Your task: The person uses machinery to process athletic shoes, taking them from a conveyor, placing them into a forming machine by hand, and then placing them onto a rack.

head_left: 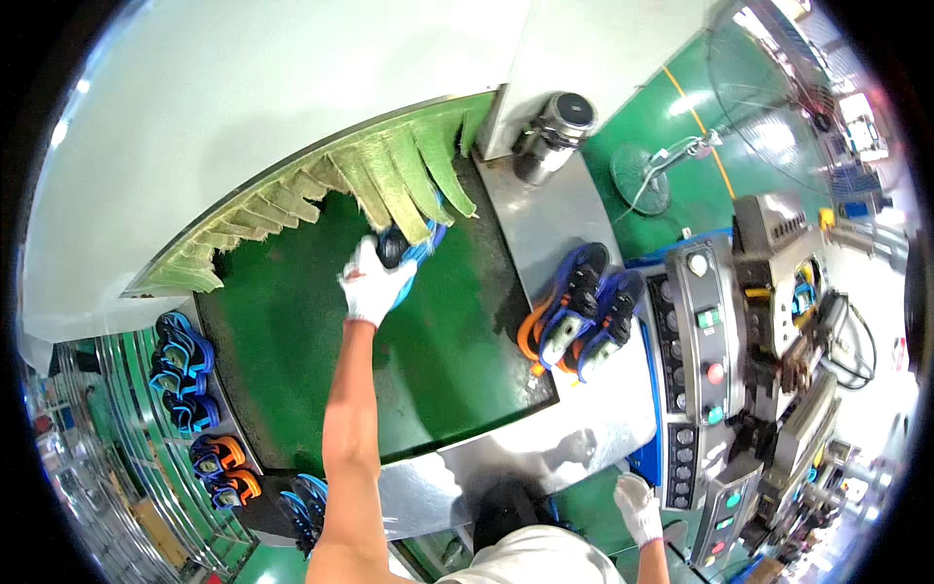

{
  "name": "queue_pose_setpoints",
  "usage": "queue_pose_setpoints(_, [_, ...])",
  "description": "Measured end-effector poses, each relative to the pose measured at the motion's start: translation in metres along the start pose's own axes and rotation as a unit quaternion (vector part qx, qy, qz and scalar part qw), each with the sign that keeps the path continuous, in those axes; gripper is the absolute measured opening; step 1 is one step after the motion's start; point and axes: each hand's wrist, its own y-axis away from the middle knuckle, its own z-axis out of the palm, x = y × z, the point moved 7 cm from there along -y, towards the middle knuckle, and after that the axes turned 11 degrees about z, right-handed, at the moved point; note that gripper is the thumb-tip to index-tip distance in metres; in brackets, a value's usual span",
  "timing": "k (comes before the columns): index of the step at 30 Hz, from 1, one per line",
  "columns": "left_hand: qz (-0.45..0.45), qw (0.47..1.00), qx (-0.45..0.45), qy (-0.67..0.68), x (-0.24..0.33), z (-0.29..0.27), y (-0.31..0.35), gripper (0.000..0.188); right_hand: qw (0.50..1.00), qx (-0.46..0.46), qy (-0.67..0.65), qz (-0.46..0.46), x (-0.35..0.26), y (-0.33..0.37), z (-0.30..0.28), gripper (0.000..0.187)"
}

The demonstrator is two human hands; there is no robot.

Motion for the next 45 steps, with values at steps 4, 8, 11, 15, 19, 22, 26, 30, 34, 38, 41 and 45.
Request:
queue_pose_setpoints(4, [-0.018,0.994,-0.081,0.065,0.057,-0.009,0.135,0.062,0.988,-0.075,-0.077,-0.113,-0.116,0.027,0.005,0.055])
queue_pose_setpoints(8, [0.090,0.959,-0.258,0.070,0.193,-0.051,0.219,0.043,0.935,-0.059,0.014,-0.349,-0.219,0.085,-0.031,0.073])
queue_pose_setpoints(11, [0.281,0.861,-0.423,0.039,0.287,-0.042,0.252,0.051,0.813,0.071,0.074,-0.572,-0.256,0.101,-0.035,0.072])
queue_pose_setpoints(15, [0.477,0.769,-0.424,0.034,0.409,-0.040,0.256,0.054,0.876,-0.128,0.067,-0.461,-0.230,0.071,-0.058,0.068])
queue_pose_setpoints(19, [0.567,0.671,-0.473,0.059,0.541,-0.030,0.254,0.059,0.907,-0.021,-0.048,-0.419,-0.164,0.064,-0.154,0.083])
queue_pose_setpoints(22, [0.654,0.687,-0.280,0.152,0.638,-0.030,0.233,0.057,0.879,-0.171,-0.362,-0.258,-0.076,0.039,-0.198,0.081])
queue_pose_setpoints(26, [0.634,0.729,-0.178,0.189,0.749,0.021,0.175,0.048,0.672,-0.220,-0.693,-0.140,0.042,0.017,-0.211,0.075])
queue_pose_setpoints(30, [0.605,0.767,-0.189,0.101,0.841,0.156,0.099,0.057,0.521,-0.160,-0.820,-0.174,0.082,0.040,-0.266,0.083])
queue_pose_setpoints(34, [0.543,0.822,-0.170,-0.001,0.887,0.284,0.067,0.080,0.481,-0.074,-0.853,-0.190,0.155,0.038,-0.263,0.092])
queue_pose_setpoints(38, [0.465,0.860,-0.193,-0.079,0.895,0.349,0.064,0.079,0.476,-0.020,-0.855,-0.206,0.151,0.057,-0.295,0.088])
queue_pose_setpoints(41, [0.515,0.824,-0.182,-0.151,0.912,0.340,0.040,0.068,0.505,0.011,-0.843,-0.185,0.147,0.055,-0.293,0.083])
queue_pose_setpoints(45, [0.490,0.842,-0.220,-0.042,0.925,0.247,0.033,0.069,0.528,0.049,-0.843,-0.083,0.140,0.029,-0.287,0.070])
